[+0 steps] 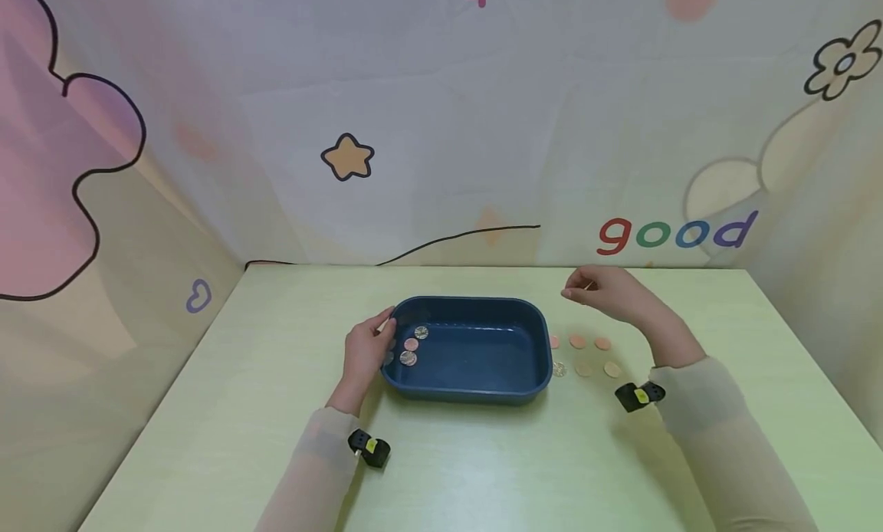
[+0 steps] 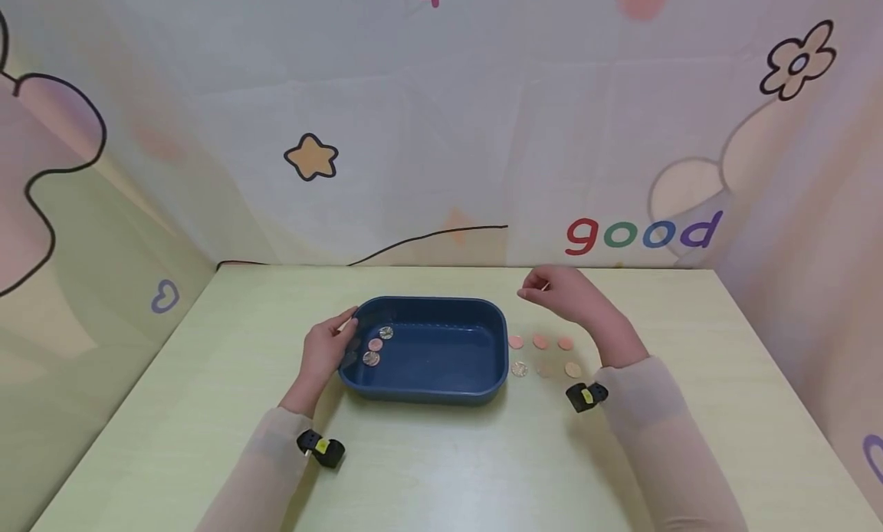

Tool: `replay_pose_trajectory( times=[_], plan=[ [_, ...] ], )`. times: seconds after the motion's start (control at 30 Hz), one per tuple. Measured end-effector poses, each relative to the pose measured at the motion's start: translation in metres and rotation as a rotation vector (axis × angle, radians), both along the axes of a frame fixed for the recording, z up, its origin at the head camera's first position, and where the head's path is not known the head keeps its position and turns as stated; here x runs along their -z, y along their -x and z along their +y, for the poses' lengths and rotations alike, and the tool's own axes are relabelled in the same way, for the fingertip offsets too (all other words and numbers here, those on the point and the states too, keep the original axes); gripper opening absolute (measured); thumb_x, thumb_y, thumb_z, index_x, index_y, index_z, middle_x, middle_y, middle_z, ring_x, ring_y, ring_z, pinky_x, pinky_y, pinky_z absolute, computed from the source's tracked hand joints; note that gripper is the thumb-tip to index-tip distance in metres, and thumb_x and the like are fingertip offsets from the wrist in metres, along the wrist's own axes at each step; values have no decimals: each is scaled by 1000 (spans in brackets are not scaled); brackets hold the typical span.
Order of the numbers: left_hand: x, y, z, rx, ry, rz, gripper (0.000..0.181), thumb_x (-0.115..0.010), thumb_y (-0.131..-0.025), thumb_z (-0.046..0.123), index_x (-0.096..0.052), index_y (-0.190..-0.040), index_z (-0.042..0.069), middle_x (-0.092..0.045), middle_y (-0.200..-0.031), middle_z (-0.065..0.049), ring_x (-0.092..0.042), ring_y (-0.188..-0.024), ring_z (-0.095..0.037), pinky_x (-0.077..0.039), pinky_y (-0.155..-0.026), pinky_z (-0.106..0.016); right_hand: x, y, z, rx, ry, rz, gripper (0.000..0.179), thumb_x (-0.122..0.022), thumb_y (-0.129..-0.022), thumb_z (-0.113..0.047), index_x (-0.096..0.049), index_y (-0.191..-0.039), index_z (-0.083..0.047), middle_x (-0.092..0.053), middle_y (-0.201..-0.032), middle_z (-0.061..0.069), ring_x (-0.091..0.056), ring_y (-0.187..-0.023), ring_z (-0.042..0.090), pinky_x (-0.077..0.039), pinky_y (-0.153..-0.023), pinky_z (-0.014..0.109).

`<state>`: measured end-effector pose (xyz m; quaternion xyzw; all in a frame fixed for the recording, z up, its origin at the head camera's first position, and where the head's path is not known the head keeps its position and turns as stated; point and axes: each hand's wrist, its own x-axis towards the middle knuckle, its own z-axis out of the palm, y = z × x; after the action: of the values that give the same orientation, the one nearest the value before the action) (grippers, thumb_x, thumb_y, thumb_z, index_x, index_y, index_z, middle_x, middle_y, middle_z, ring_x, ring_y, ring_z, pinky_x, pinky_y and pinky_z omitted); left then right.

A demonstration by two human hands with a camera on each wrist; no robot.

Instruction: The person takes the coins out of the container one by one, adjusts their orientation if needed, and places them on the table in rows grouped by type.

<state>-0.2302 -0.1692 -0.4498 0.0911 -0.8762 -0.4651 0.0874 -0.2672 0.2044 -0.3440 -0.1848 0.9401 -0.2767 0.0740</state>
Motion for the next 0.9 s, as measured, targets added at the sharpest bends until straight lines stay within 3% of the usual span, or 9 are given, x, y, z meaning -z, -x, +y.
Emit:
replay_pose_trajectory(
  times=[0.3,0.67,0.9],
  plan=[
    [-1,0,0,0,12,6,37,-60,-101,21,-67,-135,9,-39,-55,6,-39,-53,-10,-32,-54,-23,-6,12,-38,-115,62,46,18,-65,-99,-21,-69,-102,-4,-67,-89,11,-58,-79,21,-47,-69,30],
    [1,1,-1,5,11,8,37,-60,-102,21,-67,-136,9,-37,-54,6,-39,-53,-10,-32,-53,-23,-8,30,-91,-237,-21,-19,16,-62,-101,-16,-70,-103,-3,-72,-96,15,-61,-81,20,-51,-76,31],
    [-1,0,1,8,2,-1,37,-60,-102,21,-67,-135,8,-38,-54,6,-39,-53,-10,-32,-54,-23,2,38,-115,-327,-25,-48,18,-64,-100,-17,-71,-106,-2,-73,-97,17,-67,-82,23,-50,-72,28]
  ],
)
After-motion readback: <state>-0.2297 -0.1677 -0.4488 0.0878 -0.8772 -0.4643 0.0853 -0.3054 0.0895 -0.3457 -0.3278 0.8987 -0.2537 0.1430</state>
